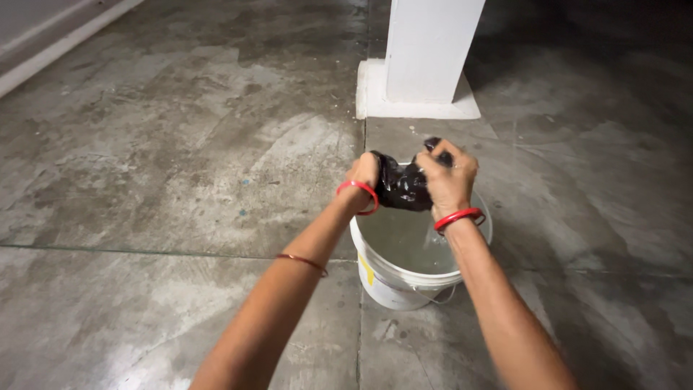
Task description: The person wipes a concrete floor using a black cloth and a bucket of water, repeatedly dipping the cloth and scrubbing various sections of the surface.
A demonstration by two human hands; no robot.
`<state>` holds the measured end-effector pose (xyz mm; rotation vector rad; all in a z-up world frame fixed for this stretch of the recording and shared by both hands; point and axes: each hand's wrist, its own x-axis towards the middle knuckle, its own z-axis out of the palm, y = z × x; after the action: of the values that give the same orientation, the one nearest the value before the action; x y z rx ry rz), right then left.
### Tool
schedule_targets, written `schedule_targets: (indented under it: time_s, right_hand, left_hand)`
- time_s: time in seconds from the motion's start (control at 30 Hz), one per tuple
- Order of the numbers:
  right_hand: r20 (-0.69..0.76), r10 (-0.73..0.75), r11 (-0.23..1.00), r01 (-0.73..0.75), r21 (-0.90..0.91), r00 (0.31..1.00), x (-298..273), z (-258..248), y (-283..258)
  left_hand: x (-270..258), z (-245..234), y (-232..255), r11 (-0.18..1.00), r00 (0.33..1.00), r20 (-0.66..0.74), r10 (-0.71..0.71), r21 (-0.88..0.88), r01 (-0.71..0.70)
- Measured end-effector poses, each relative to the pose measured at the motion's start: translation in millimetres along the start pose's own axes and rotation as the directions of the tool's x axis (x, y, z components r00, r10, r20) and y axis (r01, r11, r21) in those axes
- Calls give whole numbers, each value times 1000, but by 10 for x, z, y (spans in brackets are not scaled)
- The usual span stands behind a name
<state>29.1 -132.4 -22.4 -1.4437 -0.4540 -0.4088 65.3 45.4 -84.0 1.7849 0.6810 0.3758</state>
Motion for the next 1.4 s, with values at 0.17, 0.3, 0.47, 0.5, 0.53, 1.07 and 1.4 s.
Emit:
schedule_targets:
  time_s: [0.17,0.3,0.47,0.5,0.53,1.07,1.4]
  right_hand:
    - [290,-462,744,544,-387,838,-252,143,-705]
    - [515,-636,502,815,-290,574,-330,170,-947]
    - [436,-560,697,685,-211,704,-200,90,-624]
    - [330,-439,845,509,-165,836,-113,44,-480]
    - [211,-233,960,259,-107,949,16,-30,-335]
    - [-145,-377,836,269,-478,915,-112,38,-381]
    - [762,-644,-324,925,-199,-62,-508,-133,-57]
  left_hand:
    - [78,17,170,971,756,616,-221,63,232]
    - [100,43,469,914,678,677,-288,405,-16]
    - [-33,-52,769,791,580,754,-309,542,-284]
    - [-84,-137,815,779,539,779,-321,541,-318]
    - [-139,-246,851,826,450,835,-315,475,-303]
    - [-290,244,488,596,596,737,318,-644,480]
    - [-974,289,1248,674,566,807,172,322,-664]
